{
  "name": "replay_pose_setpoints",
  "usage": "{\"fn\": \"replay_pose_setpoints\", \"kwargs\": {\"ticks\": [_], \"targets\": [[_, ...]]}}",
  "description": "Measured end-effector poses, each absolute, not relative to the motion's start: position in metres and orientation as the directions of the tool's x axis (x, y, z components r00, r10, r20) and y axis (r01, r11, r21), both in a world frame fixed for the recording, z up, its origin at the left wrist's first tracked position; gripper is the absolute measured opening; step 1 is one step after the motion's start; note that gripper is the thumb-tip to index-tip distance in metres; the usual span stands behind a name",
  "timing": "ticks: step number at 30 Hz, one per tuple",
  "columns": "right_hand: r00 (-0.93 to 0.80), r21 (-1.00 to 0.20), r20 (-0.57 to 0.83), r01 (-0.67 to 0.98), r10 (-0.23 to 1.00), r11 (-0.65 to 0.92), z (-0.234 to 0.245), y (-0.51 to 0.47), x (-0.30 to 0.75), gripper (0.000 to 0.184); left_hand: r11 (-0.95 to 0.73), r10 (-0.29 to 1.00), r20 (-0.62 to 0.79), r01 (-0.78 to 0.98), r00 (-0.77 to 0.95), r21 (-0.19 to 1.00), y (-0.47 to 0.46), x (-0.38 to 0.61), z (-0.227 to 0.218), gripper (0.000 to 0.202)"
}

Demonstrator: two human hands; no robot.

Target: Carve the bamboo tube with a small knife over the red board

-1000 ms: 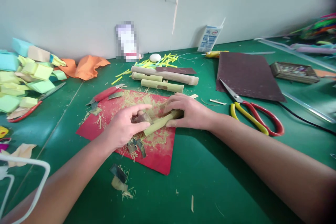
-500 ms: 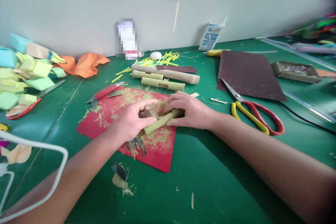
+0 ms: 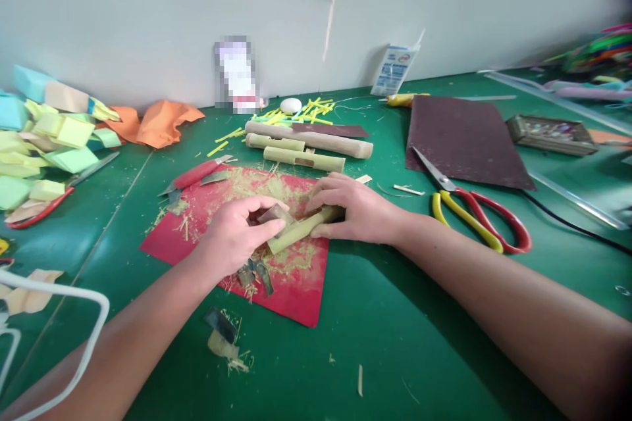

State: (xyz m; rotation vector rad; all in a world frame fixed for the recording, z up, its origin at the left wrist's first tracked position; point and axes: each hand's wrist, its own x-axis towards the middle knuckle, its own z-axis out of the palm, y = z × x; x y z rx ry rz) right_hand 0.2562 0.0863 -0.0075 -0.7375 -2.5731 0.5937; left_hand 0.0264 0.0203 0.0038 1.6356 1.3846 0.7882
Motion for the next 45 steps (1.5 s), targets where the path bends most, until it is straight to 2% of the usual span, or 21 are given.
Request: {"fn": "replay_pose_setpoints", "kwargs": {"ticks": [6,14,36,45], "targets": [[-0.782,-0.490,0.248,0.409,0.573,0.770,-0.007,0.087,0.256,0.029,-0.051,0.971,-0.083,0.533,0.224,0.844,0.023,0.023,0.007,0.027],[-0.783,-0.487,0.243,0.412,0.573,0.770,-0.006,0.085,0.255,0.029,-0.085,0.955,-0.107,0.598,0.278,0.797,0.025,0.021,0.012,0.018],[-0.787,-0.483,0.255,0.399,0.562,0.779,-0.008,0.086,0.255,0.027,-0.002,0.926,-0.213,0.571,0.310,0.821,0.035,0.017,0.016,0.020],[-0.788,-0.490,0.259,0.390,0.558,0.779,-0.008,0.087,0.255,0.028,-0.048,0.930,-0.163,0.550,0.329,0.834,0.038,0.026,0.013,0.019]]}}
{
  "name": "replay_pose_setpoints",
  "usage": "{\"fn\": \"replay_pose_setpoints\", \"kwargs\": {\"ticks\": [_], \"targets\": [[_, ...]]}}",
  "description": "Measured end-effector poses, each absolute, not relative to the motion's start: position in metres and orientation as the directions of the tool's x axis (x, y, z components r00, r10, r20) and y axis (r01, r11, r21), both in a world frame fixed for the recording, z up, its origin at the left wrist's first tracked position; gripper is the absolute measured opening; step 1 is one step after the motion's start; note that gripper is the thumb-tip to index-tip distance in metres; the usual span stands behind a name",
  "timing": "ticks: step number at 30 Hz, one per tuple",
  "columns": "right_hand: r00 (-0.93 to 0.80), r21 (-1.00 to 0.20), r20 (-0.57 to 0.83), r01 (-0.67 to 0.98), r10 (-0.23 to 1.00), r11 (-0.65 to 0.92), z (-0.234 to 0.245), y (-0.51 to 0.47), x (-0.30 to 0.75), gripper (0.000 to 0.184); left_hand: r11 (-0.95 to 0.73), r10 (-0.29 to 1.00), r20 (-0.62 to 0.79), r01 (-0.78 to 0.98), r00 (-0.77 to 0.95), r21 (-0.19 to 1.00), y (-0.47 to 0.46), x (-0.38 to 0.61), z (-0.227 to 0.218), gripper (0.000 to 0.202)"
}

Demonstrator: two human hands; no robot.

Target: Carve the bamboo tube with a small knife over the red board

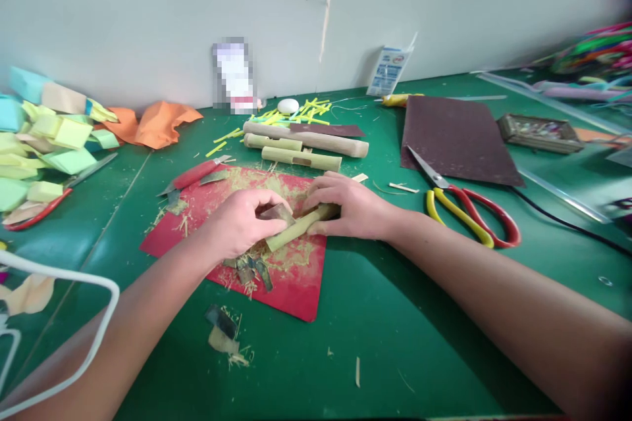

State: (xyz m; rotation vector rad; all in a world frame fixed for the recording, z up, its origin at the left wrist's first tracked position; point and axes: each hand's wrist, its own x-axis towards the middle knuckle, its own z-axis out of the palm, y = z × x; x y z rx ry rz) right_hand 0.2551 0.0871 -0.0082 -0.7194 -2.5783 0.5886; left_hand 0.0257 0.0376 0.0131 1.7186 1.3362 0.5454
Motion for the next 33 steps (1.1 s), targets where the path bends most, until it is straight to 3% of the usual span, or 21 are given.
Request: {"fn": "replay_pose_setpoints", "kwargs": {"ticks": [6,11,18,23,28,33], "targets": [[-0.792,-0.495,0.256,0.386,0.555,0.779,-0.0086,0.0879,0.2547,0.028,-0.016,0.919,-0.227,0.607,0.321,0.795,0.0358,0.0189,0.0178,0.018],[-0.781,-0.508,0.257,0.392,0.570,0.767,-0.0091,0.0884,0.2537,0.027,-0.086,0.933,-0.130,0.557,0.337,0.826,0.0377,0.0266,0.0124,0.019],[-0.779,-0.507,0.255,0.397,0.573,0.766,-0.0112,0.0890,0.2542,0.028,-0.038,0.937,-0.180,0.603,0.298,0.797,0.0340,0.0178,0.0150,0.021],[-0.775,-0.513,0.277,0.380,0.567,0.770,-0.0119,0.0889,0.2539,0.027,-0.116,0.935,-0.104,0.571,0.338,0.813,0.0343,0.0242,0.0121,0.021],[-0.778,-0.513,0.260,0.391,0.572,0.765,-0.0107,0.0884,0.2544,0.027,-0.039,0.940,-0.174,0.599,0.294,0.800,0.0297,0.0219,0.0143,0.019],[-0.780,-0.514,0.265,0.383,0.566,0.768,-0.0110,0.0879,0.2539,0.026,-0.127,0.938,-0.095,0.588,0.332,0.799,0.0328,0.0253,0.0107,0.023]]}}
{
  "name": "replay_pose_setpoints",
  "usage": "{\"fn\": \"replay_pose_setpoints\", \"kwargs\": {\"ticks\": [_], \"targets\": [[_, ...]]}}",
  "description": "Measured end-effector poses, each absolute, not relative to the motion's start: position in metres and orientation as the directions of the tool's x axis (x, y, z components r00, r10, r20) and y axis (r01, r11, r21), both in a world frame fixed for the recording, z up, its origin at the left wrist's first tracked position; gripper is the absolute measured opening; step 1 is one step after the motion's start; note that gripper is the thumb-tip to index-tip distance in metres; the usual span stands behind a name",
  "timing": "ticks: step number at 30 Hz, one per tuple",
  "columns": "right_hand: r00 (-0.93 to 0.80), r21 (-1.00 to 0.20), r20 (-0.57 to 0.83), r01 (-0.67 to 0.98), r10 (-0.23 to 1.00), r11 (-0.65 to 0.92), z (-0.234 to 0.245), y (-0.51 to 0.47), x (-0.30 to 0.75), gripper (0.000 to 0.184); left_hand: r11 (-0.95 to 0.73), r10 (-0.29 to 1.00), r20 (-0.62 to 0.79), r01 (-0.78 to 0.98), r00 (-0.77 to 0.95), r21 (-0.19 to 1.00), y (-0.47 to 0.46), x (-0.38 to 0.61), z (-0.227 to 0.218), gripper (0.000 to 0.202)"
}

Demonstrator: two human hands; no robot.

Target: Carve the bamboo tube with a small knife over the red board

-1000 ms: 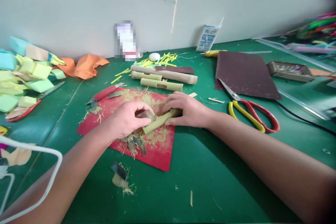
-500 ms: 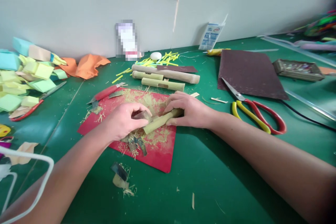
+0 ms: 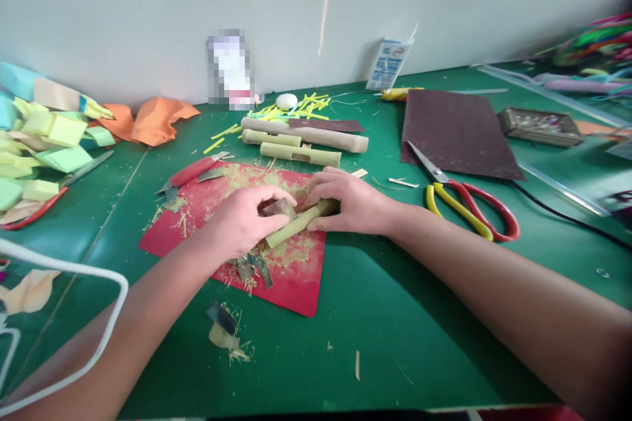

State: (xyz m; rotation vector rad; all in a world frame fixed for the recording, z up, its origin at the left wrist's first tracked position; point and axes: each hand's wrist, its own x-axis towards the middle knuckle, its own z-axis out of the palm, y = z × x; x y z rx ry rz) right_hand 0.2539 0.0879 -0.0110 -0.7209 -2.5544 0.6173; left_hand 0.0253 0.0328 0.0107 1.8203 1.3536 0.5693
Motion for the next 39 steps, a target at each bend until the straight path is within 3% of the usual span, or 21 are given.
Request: {"fn": "replay_pose_setpoints", "kwargs": {"ticks": [6,11,17,22,28,34,39], "targets": [[-0.777,-0.515,0.268,0.384,0.569,0.767,-0.012,0.088,0.255,0.026,-0.079,0.938,-0.165,0.651,0.305,0.755,0.027,0.019,0.015,0.023],[-0.781,-0.514,0.264,0.383,0.567,0.767,-0.011,0.088,0.255,0.026,-0.143,0.939,-0.091,0.618,0.331,0.773,0.030,0.025,0.015,0.033],[-0.781,-0.514,0.263,0.383,0.566,0.768,-0.009,0.087,0.254,0.025,-0.102,0.937,-0.157,0.671,0.314,0.734,0.029,0.020,0.020,0.034],[-0.781,-0.512,0.271,0.378,0.563,0.771,-0.010,0.087,0.254,0.024,-0.135,0.930,-0.119,0.624,0.349,0.770,0.033,0.022,0.018,0.039],[-0.788,-0.505,0.260,0.383,0.559,0.774,-0.010,0.088,0.254,0.025,-0.078,0.915,-0.223,0.689,0.336,0.721,0.030,0.014,0.023,0.040],[-0.784,-0.495,0.257,0.396,0.566,0.773,-0.009,0.087,0.254,0.026,-0.141,0.923,-0.137,0.646,0.360,0.750,0.033,0.022,0.021,0.042],[-0.787,-0.490,0.259,0.393,0.561,0.778,-0.010,0.087,0.253,0.026,-0.066,0.914,-0.214,0.648,0.345,0.759,0.031,0.015,0.021,0.043]]}}
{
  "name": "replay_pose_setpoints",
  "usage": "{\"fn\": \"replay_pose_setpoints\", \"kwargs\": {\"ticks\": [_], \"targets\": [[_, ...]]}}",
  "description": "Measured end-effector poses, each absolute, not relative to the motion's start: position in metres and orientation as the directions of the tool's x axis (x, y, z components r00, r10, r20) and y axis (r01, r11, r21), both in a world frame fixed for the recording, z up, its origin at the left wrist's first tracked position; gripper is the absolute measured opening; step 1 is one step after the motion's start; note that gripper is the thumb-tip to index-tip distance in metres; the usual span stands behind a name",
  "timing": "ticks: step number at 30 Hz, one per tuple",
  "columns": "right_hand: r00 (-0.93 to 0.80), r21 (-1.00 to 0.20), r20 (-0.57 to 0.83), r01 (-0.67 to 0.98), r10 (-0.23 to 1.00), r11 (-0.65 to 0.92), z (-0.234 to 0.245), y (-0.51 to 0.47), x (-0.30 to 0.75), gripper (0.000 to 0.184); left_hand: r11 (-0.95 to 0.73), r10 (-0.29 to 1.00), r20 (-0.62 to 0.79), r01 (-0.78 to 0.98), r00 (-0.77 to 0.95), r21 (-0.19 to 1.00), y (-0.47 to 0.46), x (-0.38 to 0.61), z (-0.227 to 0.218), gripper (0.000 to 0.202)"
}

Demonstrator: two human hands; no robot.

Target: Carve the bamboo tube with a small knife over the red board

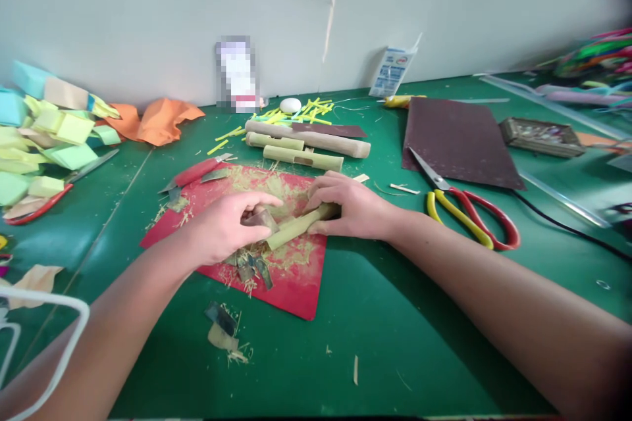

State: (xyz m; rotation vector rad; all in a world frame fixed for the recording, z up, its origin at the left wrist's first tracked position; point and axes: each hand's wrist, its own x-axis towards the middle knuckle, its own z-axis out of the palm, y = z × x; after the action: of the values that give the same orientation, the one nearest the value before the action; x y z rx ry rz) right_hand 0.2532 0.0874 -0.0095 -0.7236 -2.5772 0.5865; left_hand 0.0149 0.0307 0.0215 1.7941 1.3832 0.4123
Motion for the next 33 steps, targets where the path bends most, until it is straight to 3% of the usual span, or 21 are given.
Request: {"fn": "replay_pose_setpoints", "kwargs": {"ticks": [5,10,16,22,26,33], "targets": [[-0.784,-0.486,0.258,0.400,0.565,0.777,-0.010,0.088,0.253,0.026,-0.147,0.928,-0.105,0.611,0.357,0.778,0.035,0.024,0.020,0.041],[-0.788,-0.480,0.266,0.390,0.555,0.785,-0.009,0.087,0.254,0.027,-0.096,0.919,-0.175,0.631,0.354,0.770,0.032,0.009,0.018,0.033],[-0.792,-0.436,0.304,0.379,0.530,0.816,-0.007,0.086,0.254,0.028,-0.191,0.968,0.050,0.595,0.245,0.780,0.031,-0.001,0.009,0.022],[-0.736,-0.328,0.421,0.422,0.531,0.845,-0.005,0.079,0.253,0.025,-0.344,0.935,0.205,0.589,0.290,0.731,0.030,0.007,0.010,0.010],[-0.753,-0.292,0.394,0.441,0.527,0.849,-0.004,0.067,0.242,0.028,-0.410,0.906,0.236,0.590,0.351,0.695,0.031,0.003,0.005,0.009],[-0.750,-0.359,0.332,0.459,0.571,0.812,-0.006,0.067,0.232,0.026,-0.571,0.815,0.328,0.561,0.478,0.600,0.027,-0.004,0.005,0.012]]}}
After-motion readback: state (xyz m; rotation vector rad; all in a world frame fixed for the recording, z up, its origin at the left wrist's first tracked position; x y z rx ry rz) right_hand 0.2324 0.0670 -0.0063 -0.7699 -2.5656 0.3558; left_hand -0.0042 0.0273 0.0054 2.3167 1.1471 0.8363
